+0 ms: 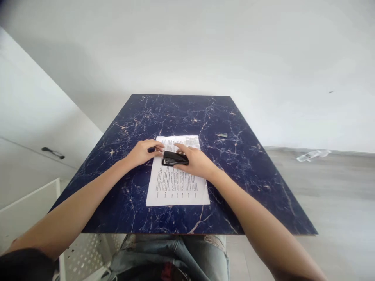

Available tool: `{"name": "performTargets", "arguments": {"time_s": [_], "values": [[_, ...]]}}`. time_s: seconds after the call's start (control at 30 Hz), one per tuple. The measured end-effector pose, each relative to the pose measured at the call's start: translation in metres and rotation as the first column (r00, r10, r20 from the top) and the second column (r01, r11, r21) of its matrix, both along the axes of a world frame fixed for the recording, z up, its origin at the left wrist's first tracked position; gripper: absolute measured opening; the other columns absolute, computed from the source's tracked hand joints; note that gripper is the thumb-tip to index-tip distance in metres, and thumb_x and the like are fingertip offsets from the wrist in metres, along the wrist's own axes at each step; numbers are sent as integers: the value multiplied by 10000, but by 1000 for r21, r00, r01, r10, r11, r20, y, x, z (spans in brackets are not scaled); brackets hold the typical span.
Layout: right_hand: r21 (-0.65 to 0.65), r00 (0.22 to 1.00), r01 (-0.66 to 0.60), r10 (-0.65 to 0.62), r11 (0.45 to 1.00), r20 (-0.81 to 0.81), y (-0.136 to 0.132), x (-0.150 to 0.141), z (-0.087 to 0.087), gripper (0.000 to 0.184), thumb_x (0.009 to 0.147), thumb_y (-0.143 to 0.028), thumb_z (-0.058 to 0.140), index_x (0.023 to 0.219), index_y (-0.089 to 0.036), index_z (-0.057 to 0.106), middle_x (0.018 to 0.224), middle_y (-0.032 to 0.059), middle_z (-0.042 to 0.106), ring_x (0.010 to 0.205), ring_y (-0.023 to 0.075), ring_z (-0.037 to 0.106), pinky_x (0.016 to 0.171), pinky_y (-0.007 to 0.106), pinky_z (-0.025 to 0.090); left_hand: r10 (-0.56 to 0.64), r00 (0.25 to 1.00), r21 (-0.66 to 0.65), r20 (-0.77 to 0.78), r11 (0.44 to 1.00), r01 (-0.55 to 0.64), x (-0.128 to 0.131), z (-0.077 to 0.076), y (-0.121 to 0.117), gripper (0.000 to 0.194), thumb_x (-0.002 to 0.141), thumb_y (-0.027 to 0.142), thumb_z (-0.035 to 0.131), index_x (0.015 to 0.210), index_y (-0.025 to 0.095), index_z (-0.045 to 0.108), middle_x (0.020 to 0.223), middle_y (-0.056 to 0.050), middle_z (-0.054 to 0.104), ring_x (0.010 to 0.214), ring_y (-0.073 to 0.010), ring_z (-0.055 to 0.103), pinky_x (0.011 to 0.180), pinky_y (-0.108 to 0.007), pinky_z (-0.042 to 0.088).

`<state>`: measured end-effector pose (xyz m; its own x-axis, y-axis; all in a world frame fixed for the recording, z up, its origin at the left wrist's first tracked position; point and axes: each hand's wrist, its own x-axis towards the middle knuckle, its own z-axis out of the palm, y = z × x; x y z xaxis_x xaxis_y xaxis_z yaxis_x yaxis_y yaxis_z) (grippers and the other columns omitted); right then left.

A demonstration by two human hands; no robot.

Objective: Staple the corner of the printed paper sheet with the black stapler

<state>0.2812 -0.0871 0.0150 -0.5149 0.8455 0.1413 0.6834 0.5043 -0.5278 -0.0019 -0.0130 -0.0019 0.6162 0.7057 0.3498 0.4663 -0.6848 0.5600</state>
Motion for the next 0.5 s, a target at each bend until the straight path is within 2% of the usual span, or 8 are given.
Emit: {"name": "performTargets", "arguments": {"time_s": [0.07,0.17,0.27,0.3,0.37,0.5], "values": [[-22,1000,-8,8,1000,3,1,-5,3,811,923,-420,711,1630,-296,332,1326,101,714,1106,309,713,946,481,576,144,989,54,17,988,-144,-14,2,10,199,968,379,675,1078,223,734,993,-45,794,929,-230,740,983,-406,520],[-17,992,-16,18,1000,122,3,-11,5,774,939,-426,697,1627,-279,373,1250,129,736,1033,314,718,857,458,588,351,930,152,-108,930,-334,-36,-4,26,333,1006,393,570,1247,198,691,1257,-115,743,1213,-309,659,1112,-466,462],[14,977,1,-4,1000,213,-1,-3,7,760,930,-484,714,1603,-283,424,1210,129,744,1115,357,679,872,486,582,593,753,189,-285,805,-562,-51,-15,34,558,1010,481,512,1441,133,584,1510,-225,569,1435,-423,482,1192,-612,358],[13,974,4,-7,1000,228,-5,5,8,751,931,-492,712,1598,-285,435,1209,125,747,1151,371,664,891,502,579,628,702,182,-335,775,-606,-53,-18,34,620,1022,524,468,1491,126,544,1577,-244,494,1489,-455,407,1199,-677,310],[3,972,19,-19,1000,234,-18,30,9,721,936,-489,706,1582,-283,462,1242,123,740,1204,383,642,930,528,571,638,649,162,-415,754,-637,-54,-22,34,687,1042,574,368,1560,138,483,1663,-250,369,1555,-496,273,1187,-769,232],[-15,967,138,-131,990,220,-55,104,9,677,917,-493,720,1538,-299,531,1301,127,719,1196,370,662,934,533,579,617,627,161,-476,761,-628,-48,-22,32,722,1054,571,264,1599,131,442,1691,-263,305,1571,-514,216,1180,-793,207]]}}
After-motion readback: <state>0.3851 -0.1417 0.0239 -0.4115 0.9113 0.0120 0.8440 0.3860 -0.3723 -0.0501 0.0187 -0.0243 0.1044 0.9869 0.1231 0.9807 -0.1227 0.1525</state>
